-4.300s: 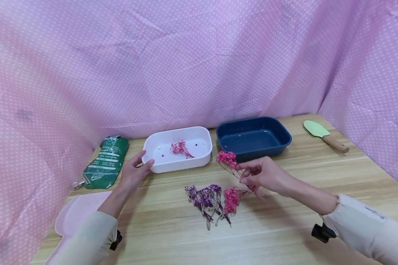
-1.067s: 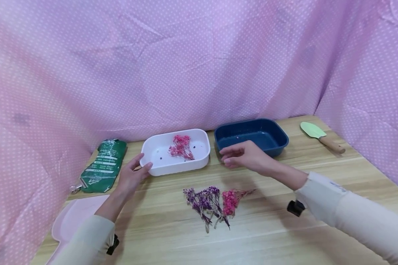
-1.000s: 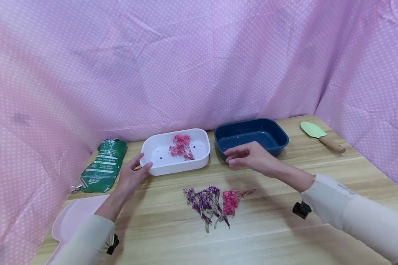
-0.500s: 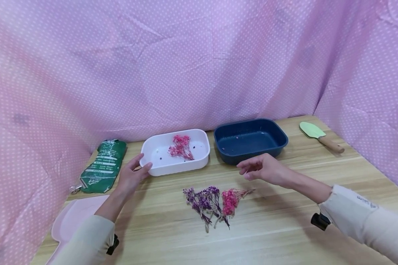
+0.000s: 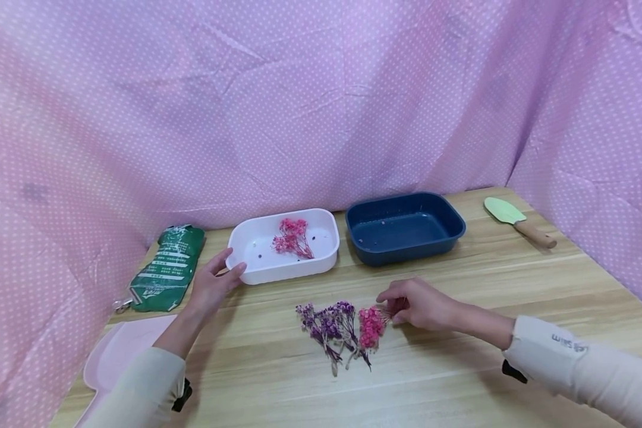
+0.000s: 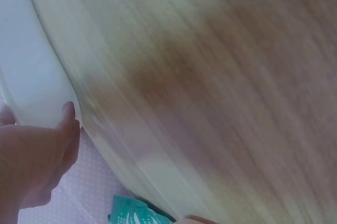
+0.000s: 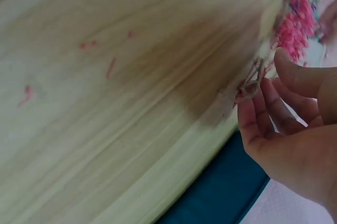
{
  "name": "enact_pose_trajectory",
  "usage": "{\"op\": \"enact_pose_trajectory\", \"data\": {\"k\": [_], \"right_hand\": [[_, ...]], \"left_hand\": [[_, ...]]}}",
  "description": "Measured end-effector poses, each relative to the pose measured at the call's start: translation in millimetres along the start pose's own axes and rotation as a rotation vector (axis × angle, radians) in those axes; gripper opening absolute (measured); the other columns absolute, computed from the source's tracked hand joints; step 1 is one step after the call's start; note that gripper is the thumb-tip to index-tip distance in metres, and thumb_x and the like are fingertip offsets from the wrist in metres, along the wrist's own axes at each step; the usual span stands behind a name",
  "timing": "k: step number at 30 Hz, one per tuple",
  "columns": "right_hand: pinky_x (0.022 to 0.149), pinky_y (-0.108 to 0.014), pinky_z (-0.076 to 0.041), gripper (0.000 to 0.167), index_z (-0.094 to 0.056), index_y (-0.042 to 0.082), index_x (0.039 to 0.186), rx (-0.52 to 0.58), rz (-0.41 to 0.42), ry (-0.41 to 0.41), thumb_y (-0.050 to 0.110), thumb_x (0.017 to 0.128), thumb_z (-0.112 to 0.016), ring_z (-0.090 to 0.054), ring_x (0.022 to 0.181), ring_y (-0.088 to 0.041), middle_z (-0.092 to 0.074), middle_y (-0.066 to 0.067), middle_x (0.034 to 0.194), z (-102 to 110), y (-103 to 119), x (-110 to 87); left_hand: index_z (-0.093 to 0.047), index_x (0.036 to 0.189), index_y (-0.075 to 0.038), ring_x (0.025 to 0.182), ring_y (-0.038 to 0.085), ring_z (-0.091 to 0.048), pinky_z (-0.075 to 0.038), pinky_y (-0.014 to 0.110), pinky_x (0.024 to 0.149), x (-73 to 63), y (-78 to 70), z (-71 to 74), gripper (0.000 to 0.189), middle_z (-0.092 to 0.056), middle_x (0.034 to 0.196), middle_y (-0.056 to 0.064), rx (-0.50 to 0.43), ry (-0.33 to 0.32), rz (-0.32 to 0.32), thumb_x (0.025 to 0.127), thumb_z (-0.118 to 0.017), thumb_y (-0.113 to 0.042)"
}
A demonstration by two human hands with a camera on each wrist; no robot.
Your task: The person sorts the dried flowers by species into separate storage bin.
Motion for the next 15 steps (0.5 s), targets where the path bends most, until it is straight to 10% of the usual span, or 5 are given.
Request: {"op": "enact_pose_trajectory", "data": {"k": [15], "right_hand": [[0.067, -0.022, -0.055, 0.035, -0.074, 0.008, 0.108, 0.005, 0.052, 0.036, -0.010, 0.079, -0.070, -0.056, 0.075, -0.006, -0.066, 0.005, 0.084, 4, 2, -4.2]], "left_hand": [[-0.024, 0.154, -0.015, 0.126, 0.030, -0.045, -0.050, 0.026, 0.094, -0.1, 0.0, -0.2, 0.074, -0.031, 0.149, 0.020, 0.000, -0.002, 0.001, 0.093, -0.063, -0.029]]}}
Point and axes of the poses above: each hand's wrist, its own x-axis towards the middle knuckle, its own z-axis out of the back of the hand, y = z × x, the point moved 6 cm from there along x, towards the middle knuckle
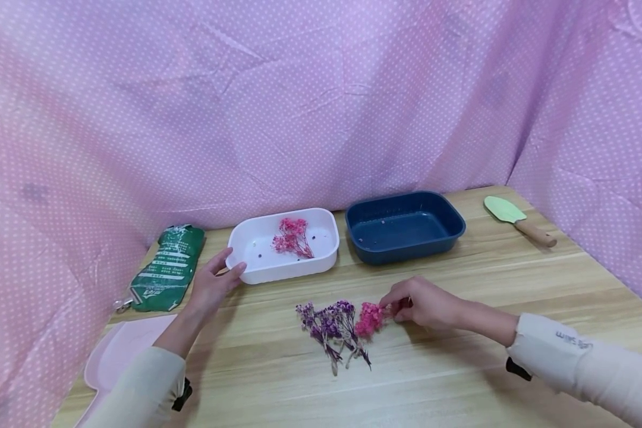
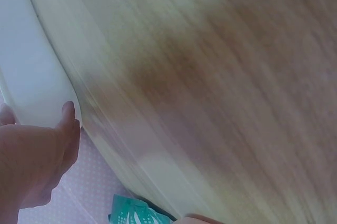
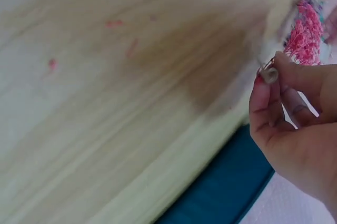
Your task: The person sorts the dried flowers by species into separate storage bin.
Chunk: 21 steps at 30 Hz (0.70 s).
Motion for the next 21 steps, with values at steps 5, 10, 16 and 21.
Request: {"op": "enact_pose_trajectory", "data": {"k": [5, 10, 16, 21], "right_hand": [[0.059, -0.022, -0.053, 0.035, -0.072, 0.003, 0.111, 0.162, -0.075, -0.035, -0.008, 0.078, -0.072, -0.057, 0.072, -0.009, -0.067, 0.001, 0.082, 13, -3, -1.6], [0.052, -0.019, -0.048, 0.039, -0.068, -0.002, 0.115, 0.284, -0.150, -0.064, -0.004, 0.077, -0.074, -0.057, 0.071, -0.012, -0.069, -0.006, 0.081, 17, -7, -1.1], [0.060, -0.020, -0.050, 0.038, -0.067, -0.002, 0.117, 0.356, -0.191, -0.092, 0.002, 0.080, -0.075, -0.058, 0.074, -0.016, -0.068, -0.006, 0.082, 20, -3, 7.6], [0.060, -0.021, -0.050, 0.037, -0.067, -0.001, 0.118, 0.398, -0.190, -0.099, 0.006, 0.082, -0.074, -0.058, 0.078, -0.019, -0.068, -0.006, 0.085, 24, 2, 19.6]], "left_hand": [[-0.023, 0.154, -0.014, 0.124, 0.028, -0.046, -0.049, 0.026, 0.095, -0.4, -0.2, 1.1, 0.074, -0.032, 0.149, 0.019, -0.006, 0.002, -0.003, 0.093, -0.063, -0.029], [-0.024, 0.154, -0.014, 0.125, 0.029, -0.046, -0.050, 0.027, 0.095, -0.5, -1.0, 2.7, 0.074, -0.032, 0.148, 0.020, -0.002, -0.007, -0.004, 0.093, -0.064, -0.029], [-0.025, 0.153, -0.014, 0.125, 0.030, -0.046, -0.050, 0.028, 0.095, 0.9, -0.3, 2.2, 0.076, -0.033, 0.149, 0.020, 0.004, -0.010, -0.005, 0.091, -0.066, -0.032], [-0.026, 0.153, -0.014, 0.126, 0.031, -0.046, -0.050, 0.027, 0.094, 1.2, 1.1, 1.1, 0.075, -0.033, 0.149, 0.020, -0.004, -0.009, 0.000, 0.092, -0.066, -0.030]]}}
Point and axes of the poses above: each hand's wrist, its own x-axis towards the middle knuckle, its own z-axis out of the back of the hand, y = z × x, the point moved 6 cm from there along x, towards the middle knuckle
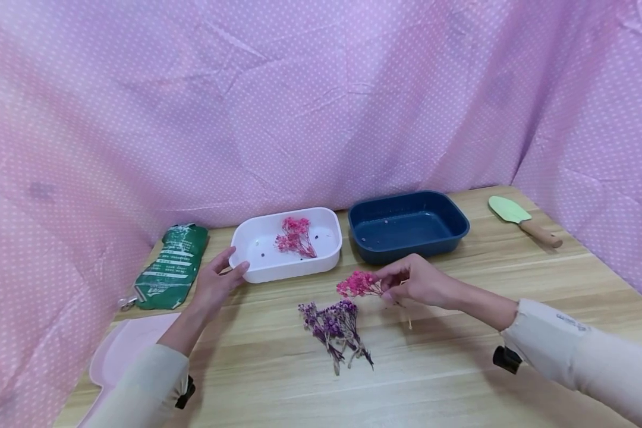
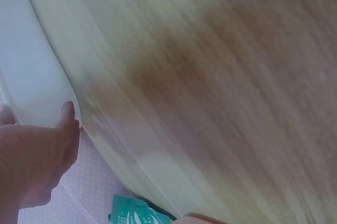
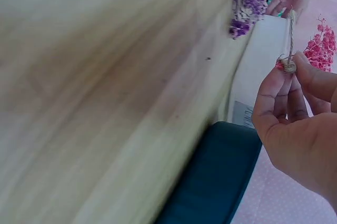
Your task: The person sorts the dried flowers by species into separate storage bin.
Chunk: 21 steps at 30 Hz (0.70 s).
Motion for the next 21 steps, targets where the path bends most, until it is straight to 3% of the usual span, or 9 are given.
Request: {"op": "enact_pose_trajectory", "data": {"k": [7, 14, 21], "right_hand": [[0.062, -0.023, -0.052, 0.037, -0.067, 0.000, 0.118, 0.009, -0.024, -0.065, 0.007, 0.082, -0.075, -0.057, 0.079, -0.018, -0.070, -0.007, 0.095, 7, 6, 14.4], [0.071, -0.025, -0.058, 0.034, -0.068, -0.001, 0.116, 0.127, -0.023, -0.085, 0.002, 0.083, -0.073, -0.061, 0.084, -0.016, -0.070, -0.015, 0.099, 8, 14, 31.4], [0.069, -0.026, -0.058, 0.036, -0.066, -0.002, 0.118, 0.180, -0.033, -0.121, -0.001, 0.083, -0.072, -0.061, 0.083, -0.013, -0.069, -0.015, 0.100, 10, 24, 53.0]], "left_hand": [[-0.025, 0.153, -0.013, 0.127, 0.032, -0.045, -0.049, 0.029, 0.095, -0.5, -0.1, -0.2, 0.073, -0.032, 0.150, 0.020, -0.009, -0.001, 0.007, 0.093, -0.064, -0.027], [-0.025, 0.153, -0.014, 0.127, 0.032, -0.045, -0.049, 0.028, 0.095, -0.4, -0.7, -0.6, 0.074, -0.032, 0.149, 0.020, 0.006, -0.003, 0.006, 0.092, -0.065, -0.029], [-0.025, 0.153, -0.014, 0.127, 0.032, -0.046, -0.049, 0.029, 0.095, -0.7, -1.3, -1.2, 0.073, -0.032, 0.149, 0.020, 0.009, -0.007, 0.009, 0.093, -0.064, -0.028]]}}
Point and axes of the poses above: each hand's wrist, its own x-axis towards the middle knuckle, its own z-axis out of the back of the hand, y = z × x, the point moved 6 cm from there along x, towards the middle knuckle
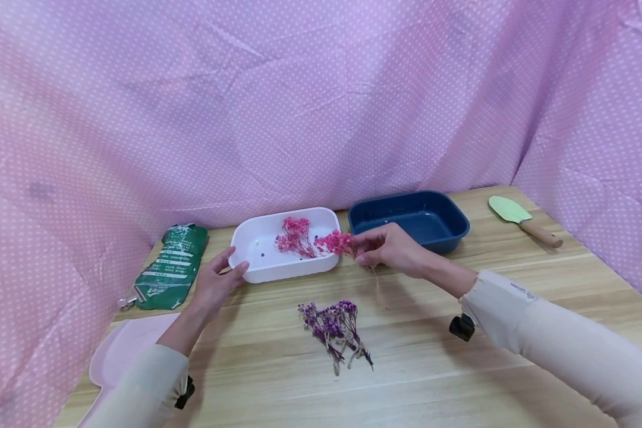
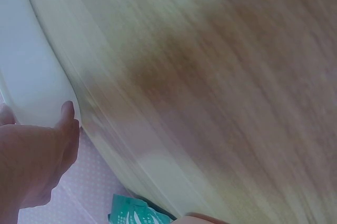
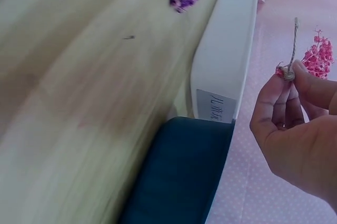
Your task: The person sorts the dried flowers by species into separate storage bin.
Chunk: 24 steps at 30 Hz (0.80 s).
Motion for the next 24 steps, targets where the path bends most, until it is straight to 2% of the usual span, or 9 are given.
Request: {"op": "enact_pose_trajectory", "data": {"k": [6, 12, 17, 24], "right_hand": [[0.074, -0.035, -0.060, 0.041, -0.062, -0.006, 0.123, 0.042, 0.007, -0.058, -0.005, 0.083, -0.071, -0.062, 0.079, -0.015, -0.064, -0.014, 0.094, 0, 7, 18.8], [0.068, -0.030, -0.059, 0.039, -0.065, 0.000, 0.122, 0.030, 0.013, -0.125, 0.001, 0.084, -0.072, -0.060, 0.075, -0.017, -0.065, -0.013, 0.091, -3, 14, 40.4], [0.061, -0.023, -0.056, 0.038, -0.066, 0.001, 0.121, 0.044, 0.038, -0.202, -0.001, 0.083, -0.072, -0.060, 0.070, -0.014, -0.067, -0.012, 0.087, -9, 21, 60.7], [0.066, -0.027, -0.060, 0.038, -0.067, 0.003, 0.120, 0.022, -0.013, -0.233, -0.003, 0.082, -0.072, -0.063, 0.070, -0.017, -0.068, -0.012, 0.085, -25, 22, 82.4]], "left_hand": [[-0.025, 0.153, -0.015, 0.127, 0.032, -0.045, -0.049, 0.029, 0.095, -0.1, -0.3, -0.3, 0.074, -0.032, 0.150, 0.020, 0.005, 0.002, 0.001, 0.092, -0.065, -0.029], [-0.025, 0.153, -0.014, 0.126, 0.031, -0.046, -0.050, 0.026, 0.093, -0.4, -0.8, 0.2, 0.074, -0.033, 0.149, 0.020, -0.005, 0.003, -0.008, 0.092, -0.065, -0.029], [-0.025, 0.153, -0.014, 0.125, 0.031, -0.046, -0.050, 0.026, 0.093, 0.1, -1.1, 0.2, 0.075, -0.033, 0.149, 0.020, -0.004, 0.003, -0.013, 0.092, -0.065, -0.029], [-0.025, 0.153, -0.016, 0.127, 0.032, -0.045, -0.050, 0.027, 0.094, 0.9, -0.6, 0.1, 0.075, -0.033, 0.149, 0.020, 0.008, 0.001, 0.001, 0.092, -0.065, -0.031]]}}
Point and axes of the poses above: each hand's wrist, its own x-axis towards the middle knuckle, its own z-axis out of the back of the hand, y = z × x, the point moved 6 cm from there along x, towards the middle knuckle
